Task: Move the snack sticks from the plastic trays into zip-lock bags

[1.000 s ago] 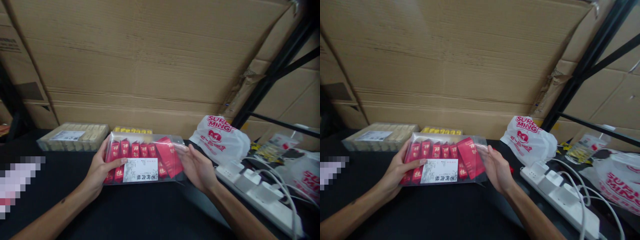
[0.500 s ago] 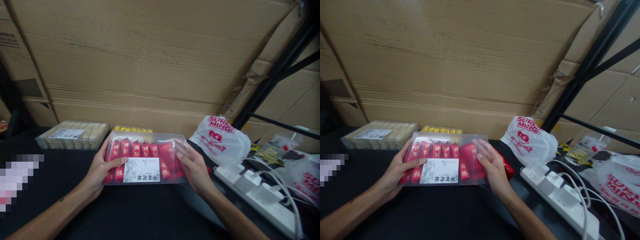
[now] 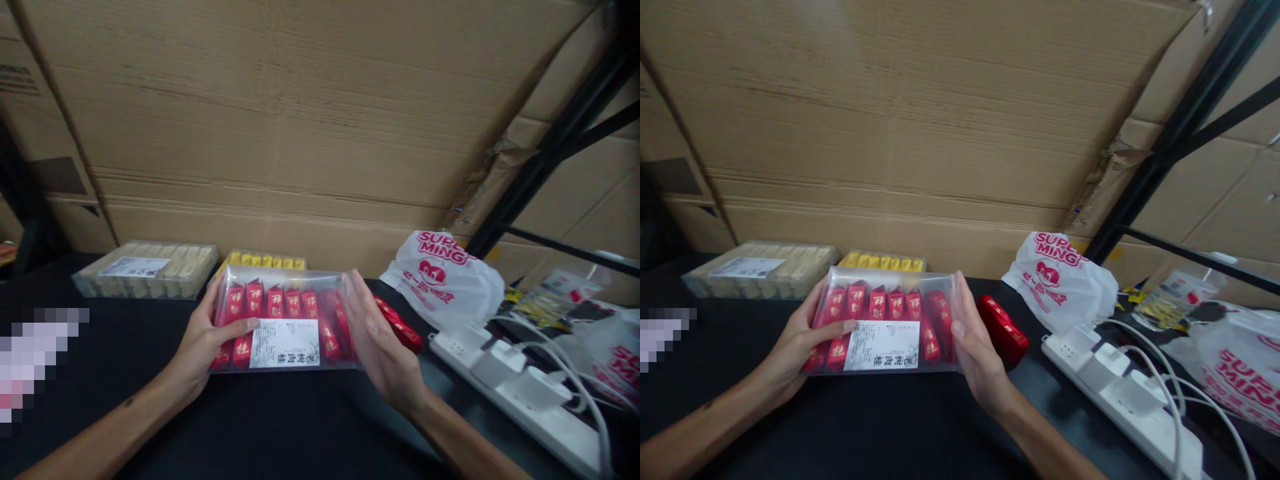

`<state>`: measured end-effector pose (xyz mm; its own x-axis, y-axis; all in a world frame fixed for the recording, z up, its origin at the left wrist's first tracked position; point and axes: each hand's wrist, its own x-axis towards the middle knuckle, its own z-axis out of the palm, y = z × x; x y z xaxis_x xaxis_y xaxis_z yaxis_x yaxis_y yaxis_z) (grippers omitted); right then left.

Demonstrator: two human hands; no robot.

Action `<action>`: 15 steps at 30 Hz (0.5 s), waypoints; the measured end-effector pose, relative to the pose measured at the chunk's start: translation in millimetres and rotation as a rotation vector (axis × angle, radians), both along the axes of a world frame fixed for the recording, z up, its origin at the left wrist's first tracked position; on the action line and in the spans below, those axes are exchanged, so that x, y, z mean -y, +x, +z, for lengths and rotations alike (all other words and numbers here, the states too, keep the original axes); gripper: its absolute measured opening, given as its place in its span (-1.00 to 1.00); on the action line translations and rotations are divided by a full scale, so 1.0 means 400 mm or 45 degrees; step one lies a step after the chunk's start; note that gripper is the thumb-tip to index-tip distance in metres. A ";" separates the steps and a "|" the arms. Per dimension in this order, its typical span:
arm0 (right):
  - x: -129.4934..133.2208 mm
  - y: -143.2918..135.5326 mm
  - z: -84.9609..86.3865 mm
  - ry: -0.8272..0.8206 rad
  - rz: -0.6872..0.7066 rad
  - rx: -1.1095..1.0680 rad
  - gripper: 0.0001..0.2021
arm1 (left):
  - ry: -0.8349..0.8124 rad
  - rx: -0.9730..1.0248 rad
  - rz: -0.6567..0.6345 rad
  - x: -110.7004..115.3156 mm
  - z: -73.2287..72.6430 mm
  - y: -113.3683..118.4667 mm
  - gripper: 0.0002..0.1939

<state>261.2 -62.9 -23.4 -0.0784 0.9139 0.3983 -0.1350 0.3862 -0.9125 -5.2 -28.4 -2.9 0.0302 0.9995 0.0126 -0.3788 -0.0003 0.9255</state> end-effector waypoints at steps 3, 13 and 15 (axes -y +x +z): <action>0.012 -0.003 0.004 -0.065 -0.099 0.335 -0.25 | 0.040 -0.074 0.005 0.000 -0.006 0.001 0.17; 0.003 -0.043 -0.047 0.105 -0.563 0.951 -0.09 | 0.077 -0.138 -0.055 0.029 -0.016 0.027 0.26; 0.000 -0.043 -0.037 0.059 -0.475 0.805 -0.14 | 0.039 -0.085 -0.038 0.025 -0.016 0.026 0.25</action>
<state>244.1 -62.9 -38.2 0.0073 0.9078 0.4193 0.5596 0.3438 -0.7541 5.1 -38.6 -9.3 0.0621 0.9973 0.0400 -0.3166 -0.0184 0.9484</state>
